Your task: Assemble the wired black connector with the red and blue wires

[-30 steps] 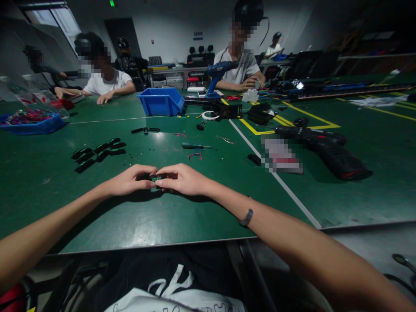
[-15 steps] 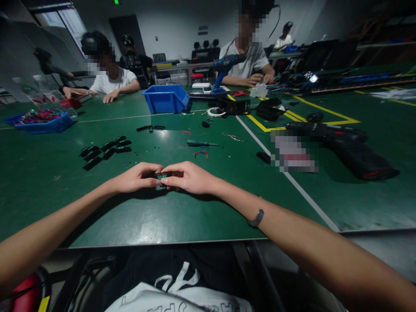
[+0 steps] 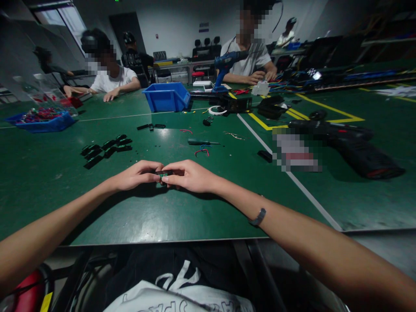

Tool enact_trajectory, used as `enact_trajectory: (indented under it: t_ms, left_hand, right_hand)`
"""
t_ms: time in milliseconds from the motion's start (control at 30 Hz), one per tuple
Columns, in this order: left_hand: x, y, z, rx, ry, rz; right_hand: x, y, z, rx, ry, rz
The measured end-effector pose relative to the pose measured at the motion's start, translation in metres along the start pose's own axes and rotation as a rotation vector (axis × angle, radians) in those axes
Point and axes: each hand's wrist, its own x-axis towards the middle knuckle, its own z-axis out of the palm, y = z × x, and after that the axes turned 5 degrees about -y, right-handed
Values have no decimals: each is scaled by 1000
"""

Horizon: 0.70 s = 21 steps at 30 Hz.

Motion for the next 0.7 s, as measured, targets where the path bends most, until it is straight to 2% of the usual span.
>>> enact_trajectory:
  t_ms: [700]
  left_hand:
    - [3, -8, 7, 169, 99, 36]
  right_hand:
    - [0, -2, -1, -71, -16, -28]
